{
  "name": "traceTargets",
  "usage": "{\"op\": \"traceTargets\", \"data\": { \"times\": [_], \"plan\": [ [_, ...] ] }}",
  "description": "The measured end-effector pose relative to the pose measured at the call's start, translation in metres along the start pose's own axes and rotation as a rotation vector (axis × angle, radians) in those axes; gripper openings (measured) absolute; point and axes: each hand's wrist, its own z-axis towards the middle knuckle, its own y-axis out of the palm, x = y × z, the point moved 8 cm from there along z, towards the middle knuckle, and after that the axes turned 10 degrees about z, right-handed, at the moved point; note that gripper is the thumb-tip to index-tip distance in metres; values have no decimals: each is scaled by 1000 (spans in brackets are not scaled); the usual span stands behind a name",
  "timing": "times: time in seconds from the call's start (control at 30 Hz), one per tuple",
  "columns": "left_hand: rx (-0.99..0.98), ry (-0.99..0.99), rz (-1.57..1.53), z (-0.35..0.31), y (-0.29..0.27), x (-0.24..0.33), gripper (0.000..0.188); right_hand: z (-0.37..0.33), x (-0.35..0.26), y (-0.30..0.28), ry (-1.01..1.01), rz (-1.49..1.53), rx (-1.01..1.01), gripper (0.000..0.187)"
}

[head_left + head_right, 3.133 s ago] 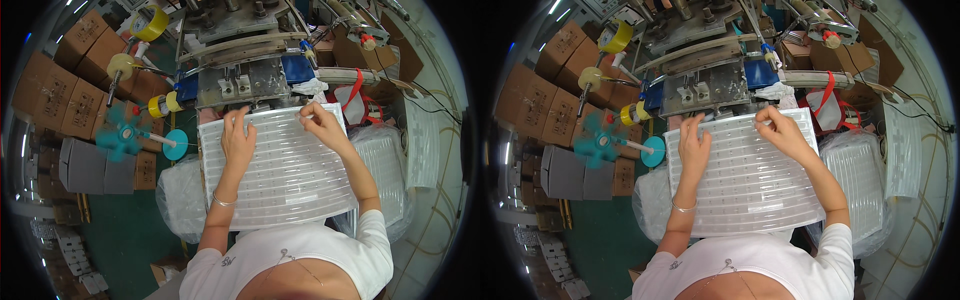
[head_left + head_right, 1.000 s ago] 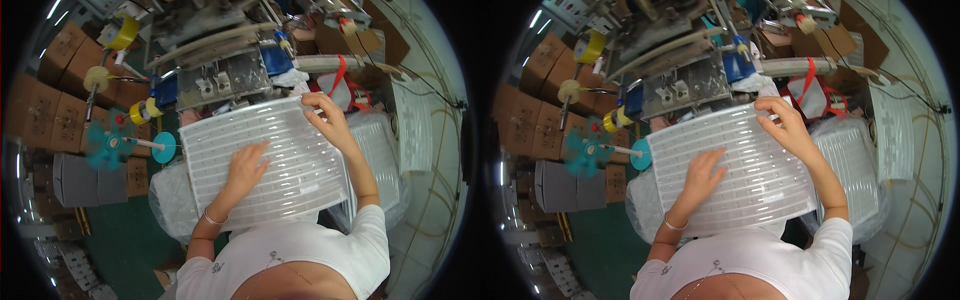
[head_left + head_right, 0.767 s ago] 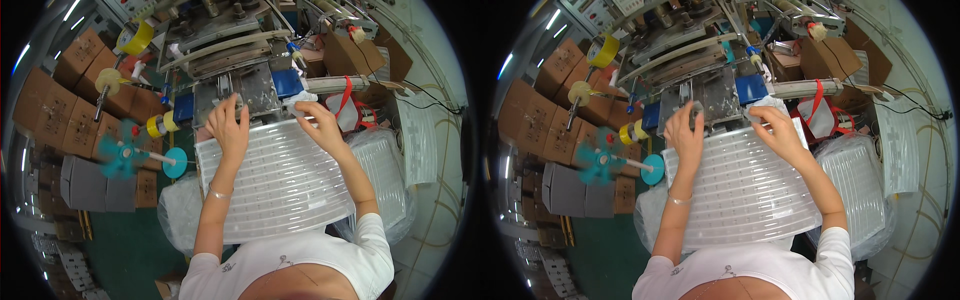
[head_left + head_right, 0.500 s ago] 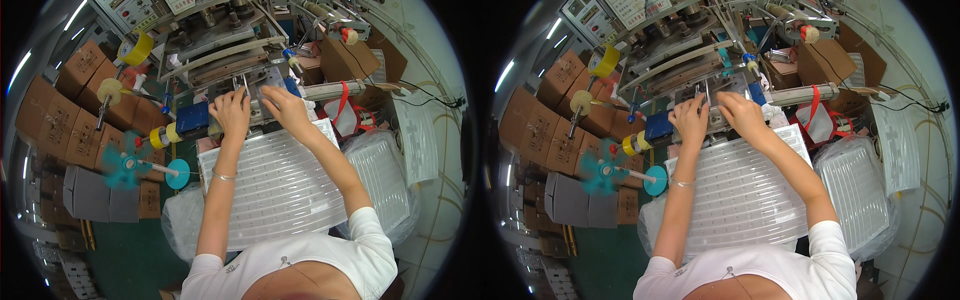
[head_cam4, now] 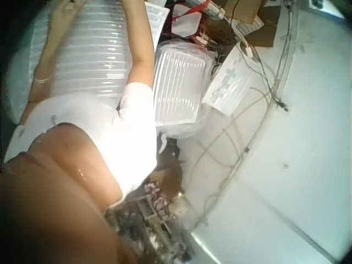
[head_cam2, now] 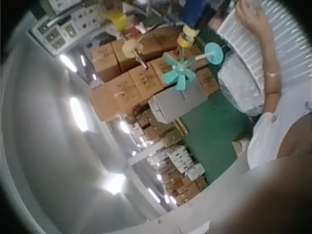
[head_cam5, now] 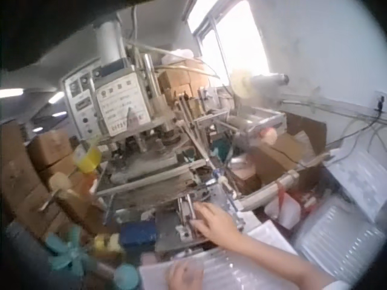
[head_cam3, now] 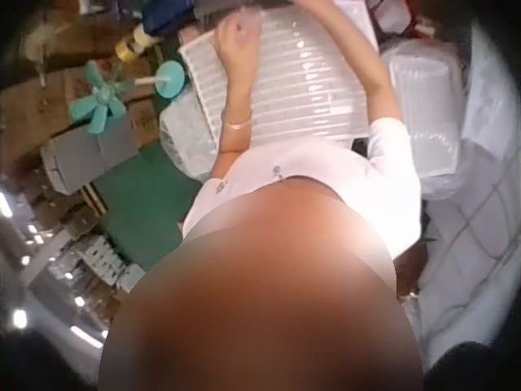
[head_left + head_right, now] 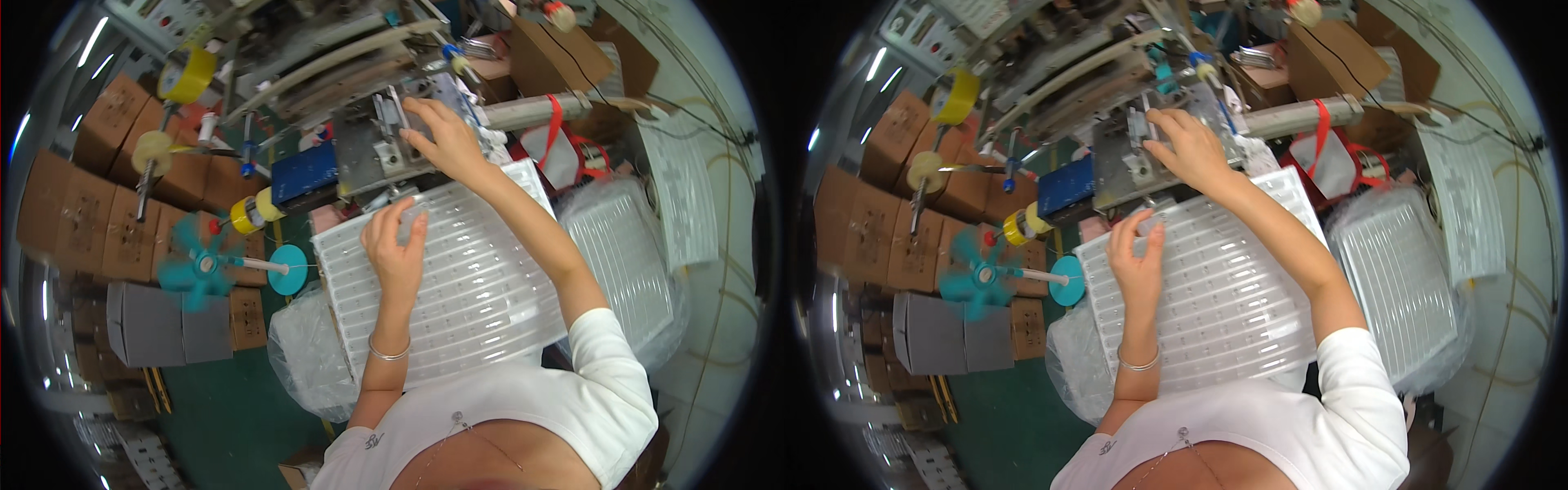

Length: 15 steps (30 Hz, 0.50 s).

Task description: Placing components into a tray-like product at an industrial assembly station.

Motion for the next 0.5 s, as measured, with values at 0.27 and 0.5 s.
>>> {"op": "traceTargets", "data": {
  "times": [0.27,0.5],
  "plan": [
    [-31,-101,-583,-17,3,-2,18,-122,-6,-104,234,-49,-772,19],
    [-119,-157,-623,-22,17,6,18,-241,-38,-128,186,-104,-1202,20]
  ]
}}
